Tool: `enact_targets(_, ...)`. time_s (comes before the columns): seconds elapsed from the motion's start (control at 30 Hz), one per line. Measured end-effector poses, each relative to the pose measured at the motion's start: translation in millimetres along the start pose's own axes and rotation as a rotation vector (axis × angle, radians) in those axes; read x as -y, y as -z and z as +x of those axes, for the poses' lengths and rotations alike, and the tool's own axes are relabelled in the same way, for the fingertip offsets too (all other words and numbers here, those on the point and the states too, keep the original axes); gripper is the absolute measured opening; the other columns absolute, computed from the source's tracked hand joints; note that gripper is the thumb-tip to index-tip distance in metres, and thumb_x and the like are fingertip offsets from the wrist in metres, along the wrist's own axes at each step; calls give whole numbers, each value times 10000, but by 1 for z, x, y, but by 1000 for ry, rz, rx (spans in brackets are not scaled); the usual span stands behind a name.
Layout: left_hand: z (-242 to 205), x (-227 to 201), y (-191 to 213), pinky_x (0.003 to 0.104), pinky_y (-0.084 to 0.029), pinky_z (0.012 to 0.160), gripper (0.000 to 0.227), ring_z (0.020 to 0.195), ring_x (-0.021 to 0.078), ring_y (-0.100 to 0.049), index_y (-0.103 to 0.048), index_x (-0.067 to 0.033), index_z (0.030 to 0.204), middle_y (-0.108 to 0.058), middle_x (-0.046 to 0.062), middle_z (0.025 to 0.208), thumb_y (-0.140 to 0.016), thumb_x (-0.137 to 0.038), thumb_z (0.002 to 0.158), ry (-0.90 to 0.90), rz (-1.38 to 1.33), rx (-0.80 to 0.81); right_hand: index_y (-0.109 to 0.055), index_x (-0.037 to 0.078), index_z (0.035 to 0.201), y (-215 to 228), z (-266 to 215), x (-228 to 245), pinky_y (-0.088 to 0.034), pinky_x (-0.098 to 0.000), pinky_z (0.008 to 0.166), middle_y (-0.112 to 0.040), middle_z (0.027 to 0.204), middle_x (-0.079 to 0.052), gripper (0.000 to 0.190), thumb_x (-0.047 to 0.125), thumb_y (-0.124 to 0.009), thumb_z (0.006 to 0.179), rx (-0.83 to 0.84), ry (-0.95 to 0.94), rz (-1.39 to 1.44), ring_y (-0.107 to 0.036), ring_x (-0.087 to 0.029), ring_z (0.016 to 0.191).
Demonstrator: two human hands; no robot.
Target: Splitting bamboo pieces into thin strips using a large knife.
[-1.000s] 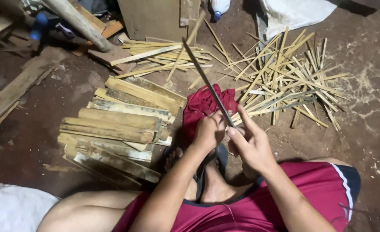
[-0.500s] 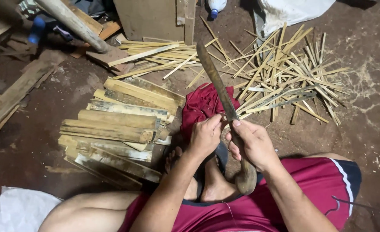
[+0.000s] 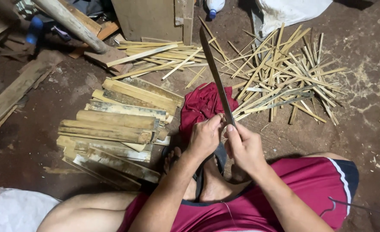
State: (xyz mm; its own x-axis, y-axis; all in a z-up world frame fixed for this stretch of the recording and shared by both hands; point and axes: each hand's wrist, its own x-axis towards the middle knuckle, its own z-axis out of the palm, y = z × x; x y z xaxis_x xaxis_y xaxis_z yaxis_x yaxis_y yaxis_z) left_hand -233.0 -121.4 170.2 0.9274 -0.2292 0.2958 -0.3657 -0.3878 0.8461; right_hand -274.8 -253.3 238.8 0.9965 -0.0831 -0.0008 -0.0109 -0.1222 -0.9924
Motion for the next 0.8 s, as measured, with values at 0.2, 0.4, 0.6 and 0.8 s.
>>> enact_targets(0.2, 4, -11, 7, 548, -554, 645, 374, 845, 442, -729, -678, -82, 1189, -733, 238, 858, -490, 61, 899, -6, 42, -2, -781, 43, 1074, -4, 3, 5, -474, -395, 494, -590, 521, -150, 207, 119, -600, 1008, -82, 208, -288, -556, -204, 482)
enact_targets(0.4, 12, -33, 12, 475, -601, 702, 378, 852, 381, -757, -689, -87, 1218, -763, 202, 945, -510, 37, 908, -43, 129, -17, -668, 104, 705, -3, -4, 56, -448, -342, 473, -545, 456, -108, 337, 145, -576, 1027, -97, 173, -311, -500, -200, 445)
enact_targets(0.6, -9, 3, 0, 556, -575, 759, 327, 940, 454, -723, -699, -68, 1284, -746, 288, 974, -566, -147, 996, 323, -17, -118, -658, 70, 766, 3, 25, -11, -421, -302, 333, -486, 434, -51, 296, 138, -545, 1030, 41, -232, 14, -499, -173, 319)
enact_targets(0.8, 45, -60, 8, 512, -587, 846, 613, 934, 390, -760, -607, -33, 1360, -758, 265, 1002, -561, -499, 965, 614, -185, -132, -590, 7, 810, 3, 42, -18, -342, -333, 294, -399, 409, -127, 340, 207, -490, 1066, 88, -373, 460, -409, -213, 272)
